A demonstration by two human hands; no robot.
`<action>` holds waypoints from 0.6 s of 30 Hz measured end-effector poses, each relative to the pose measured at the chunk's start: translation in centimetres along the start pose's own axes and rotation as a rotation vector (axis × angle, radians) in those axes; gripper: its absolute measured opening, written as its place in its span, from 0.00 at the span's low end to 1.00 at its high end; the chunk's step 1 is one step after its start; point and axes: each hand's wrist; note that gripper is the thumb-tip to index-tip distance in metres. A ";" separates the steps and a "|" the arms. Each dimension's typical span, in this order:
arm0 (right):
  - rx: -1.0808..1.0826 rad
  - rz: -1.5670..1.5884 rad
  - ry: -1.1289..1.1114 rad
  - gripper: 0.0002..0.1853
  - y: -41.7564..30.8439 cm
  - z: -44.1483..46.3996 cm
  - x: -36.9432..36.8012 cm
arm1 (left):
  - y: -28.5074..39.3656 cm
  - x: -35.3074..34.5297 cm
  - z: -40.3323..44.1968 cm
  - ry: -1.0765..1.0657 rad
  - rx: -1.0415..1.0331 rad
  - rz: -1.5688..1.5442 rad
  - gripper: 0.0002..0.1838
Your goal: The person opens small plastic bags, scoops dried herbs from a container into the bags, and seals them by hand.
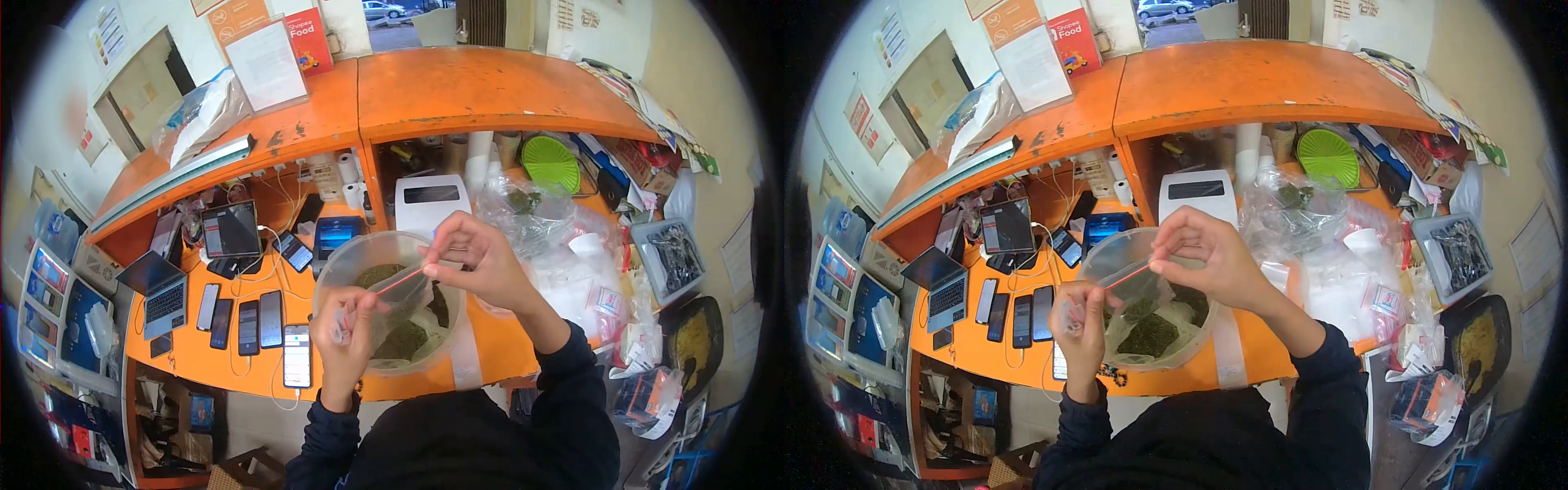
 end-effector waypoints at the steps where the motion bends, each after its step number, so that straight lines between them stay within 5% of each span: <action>1: -0.021 -0.016 0.027 0.10 -0.4 -0.3 0.4 | 0.0 -0.4 0.0 -0.011 0.035 -0.002 0.04; 6: 0.298 -0.473 0.425 0.09 -1.2 0.2 9.1 | -1.5 0.9 0.1 -0.006 0.387 -0.567 0.13; 11: 0.488 -1.526 0.591 0.11 2.2 0.5 17.9 | -1.7 0.9 0.1 0.130 0.533 -0.815 0.14; 14: 0.470 -1.385 0.479 0.12 2.8 1.0 12.3 | -2.2 0.9 -0.4 0.068 0.510 -0.643 0.12; 18: 0.110 -0.531 0.041 0.11 0.7 1.7 -1.0 | -1.5 0.5 -0.9 -0.030 0.368 -0.254 0.12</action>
Point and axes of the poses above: each hand's wrist, its own z-axis towards the middle knuckle, its own x-axis out of the back of the hand, y = z × x, and after that the axes turned 5 degrees about z, right-handed
